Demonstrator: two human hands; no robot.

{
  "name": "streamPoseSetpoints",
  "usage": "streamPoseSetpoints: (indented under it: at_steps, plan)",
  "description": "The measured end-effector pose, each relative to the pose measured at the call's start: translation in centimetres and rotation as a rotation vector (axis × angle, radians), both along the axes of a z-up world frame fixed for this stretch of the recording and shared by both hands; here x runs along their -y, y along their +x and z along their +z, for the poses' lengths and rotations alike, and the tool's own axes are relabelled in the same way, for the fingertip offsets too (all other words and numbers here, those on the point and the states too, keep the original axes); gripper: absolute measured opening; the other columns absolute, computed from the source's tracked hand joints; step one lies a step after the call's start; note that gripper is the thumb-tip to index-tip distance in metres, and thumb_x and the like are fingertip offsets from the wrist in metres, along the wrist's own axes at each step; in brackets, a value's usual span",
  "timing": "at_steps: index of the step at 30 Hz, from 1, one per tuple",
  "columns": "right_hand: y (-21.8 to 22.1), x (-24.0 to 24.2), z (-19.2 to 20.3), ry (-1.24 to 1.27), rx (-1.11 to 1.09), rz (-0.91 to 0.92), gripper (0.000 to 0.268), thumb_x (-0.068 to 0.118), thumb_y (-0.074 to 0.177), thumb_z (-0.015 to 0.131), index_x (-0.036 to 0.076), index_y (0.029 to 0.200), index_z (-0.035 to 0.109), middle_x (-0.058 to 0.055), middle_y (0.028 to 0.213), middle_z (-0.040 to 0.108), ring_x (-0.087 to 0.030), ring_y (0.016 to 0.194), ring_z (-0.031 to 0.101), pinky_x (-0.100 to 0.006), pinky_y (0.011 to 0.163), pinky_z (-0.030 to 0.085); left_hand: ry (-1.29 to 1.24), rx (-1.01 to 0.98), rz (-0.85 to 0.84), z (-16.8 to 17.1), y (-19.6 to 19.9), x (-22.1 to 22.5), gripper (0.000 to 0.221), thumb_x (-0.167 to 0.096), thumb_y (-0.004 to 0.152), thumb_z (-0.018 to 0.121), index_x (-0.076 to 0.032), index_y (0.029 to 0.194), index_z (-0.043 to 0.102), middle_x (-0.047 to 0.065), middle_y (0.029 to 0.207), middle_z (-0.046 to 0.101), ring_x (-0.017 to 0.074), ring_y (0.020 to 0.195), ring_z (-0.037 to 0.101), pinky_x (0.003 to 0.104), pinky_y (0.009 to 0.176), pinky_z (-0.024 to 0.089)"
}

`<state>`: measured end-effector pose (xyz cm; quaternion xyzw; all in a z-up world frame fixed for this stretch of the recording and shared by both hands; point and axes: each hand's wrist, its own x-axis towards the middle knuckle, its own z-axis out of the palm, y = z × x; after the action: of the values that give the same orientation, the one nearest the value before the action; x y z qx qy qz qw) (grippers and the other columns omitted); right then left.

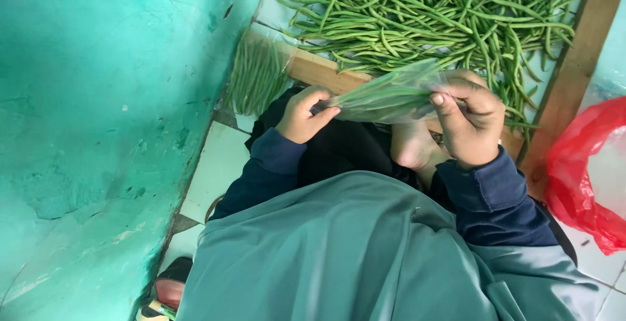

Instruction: Packing green beans into small plastic bags from a large pile on the floor

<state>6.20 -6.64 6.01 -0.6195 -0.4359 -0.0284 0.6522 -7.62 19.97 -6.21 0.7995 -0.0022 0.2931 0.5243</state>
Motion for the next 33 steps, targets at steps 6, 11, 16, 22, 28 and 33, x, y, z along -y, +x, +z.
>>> streamPoseSetpoints:
  at_steps: [6,11,16,22,28,33]
  plan:
    - [1.0,-8.2,-0.9,0.043,-0.029,0.052,0.007,-0.005,0.101,0.073,-0.011,0.102,0.071,-0.024,0.088,0.063,-0.035,0.080,0.058,-0.046,0.081,0.049,-0.307,-0.090,0.142,-1.5,-3.7,-5.6,0.053,-0.009,0.083,0.089,-0.008,0.130,0.065,0.013,0.114,0.073,0.0203,0.099,0.072,0.036,0.086,0.059]
    - [1.0,-15.2,-1.8,0.090,-0.152,0.030,0.005,-0.004,0.103,0.069,-0.009,0.103,0.071,-0.017,0.088,0.063,-0.022,0.082,0.055,-0.040,0.081,0.048,-0.785,-0.050,0.207,-9.2,-4.7,-8.5,0.056,-0.006,0.090,0.080,-0.004,0.139,0.054,0.011,0.119,0.068,0.0156,0.104,0.069,0.035,0.095,0.060]
    - [1.2,-22.1,-5.8,0.053,-0.502,0.049,0.006,-0.004,0.107,0.060,-0.005,0.109,0.066,-0.018,0.089,0.070,-0.024,0.072,0.072,-0.039,0.063,0.065,-1.090,0.025,0.373,-19.5,-5.3,-10.7,0.027,-0.004,0.095,0.073,-0.010,0.119,0.062,0.005,0.114,0.071,0.0186,0.104,0.070,0.042,0.096,0.059]
    - [1.8,-29.5,-13.1,0.016,-0.763,0.100,0.007,-0.003,0.105,0.058,-0.007,0.109,0.062,-0.023,0.087,0.068,-0.031,0.065,0.074,-0.041,0.052,0.066,-1.210,0.022,0.666,-14.4,-6.5,-11.5,0.025,-0.008,0.099,0.071,-0.008,0.122,0.062,0.015,0.118,0.072,0.0300,0.102,0.072,0.047,0.089,0.061]
    - [0.9,-34.1,-22.3,-0.252,-0.797,0.117,0.013,-0.003,0.098,0.063,0.004,0.103,0.072,-0.015,0.092,0.073,-0.024,0.059,0.073,-0.032,0.047,0.065,-1.040,-0.145,1.023,-14.0,-8.9,-12.5,0.034,-0.006,0.097,0.070,-0.006,0.130,0.061,0.015,0.123,0.066,0.0307,0.110,0.066,0.046,0.094,0.057]
    - [-0.2,-37.9,-28.3,-0.587,-0.663,0.213,0.014,0.010,0.095,0.067,0.014,0.106,0.074,-0.005,0.090,0.074,-0.016,0.066,0.076,-0.028,0.063,0.063,-1.039,-0.278,1.176,-15.6,-11.5,-14.0,0.048,-0.017,0.102,0.068,0.000,0.142,0.048,0.023,0.133,0.057,0.0380,0.115,0.064,0.053,0.095,0.056]
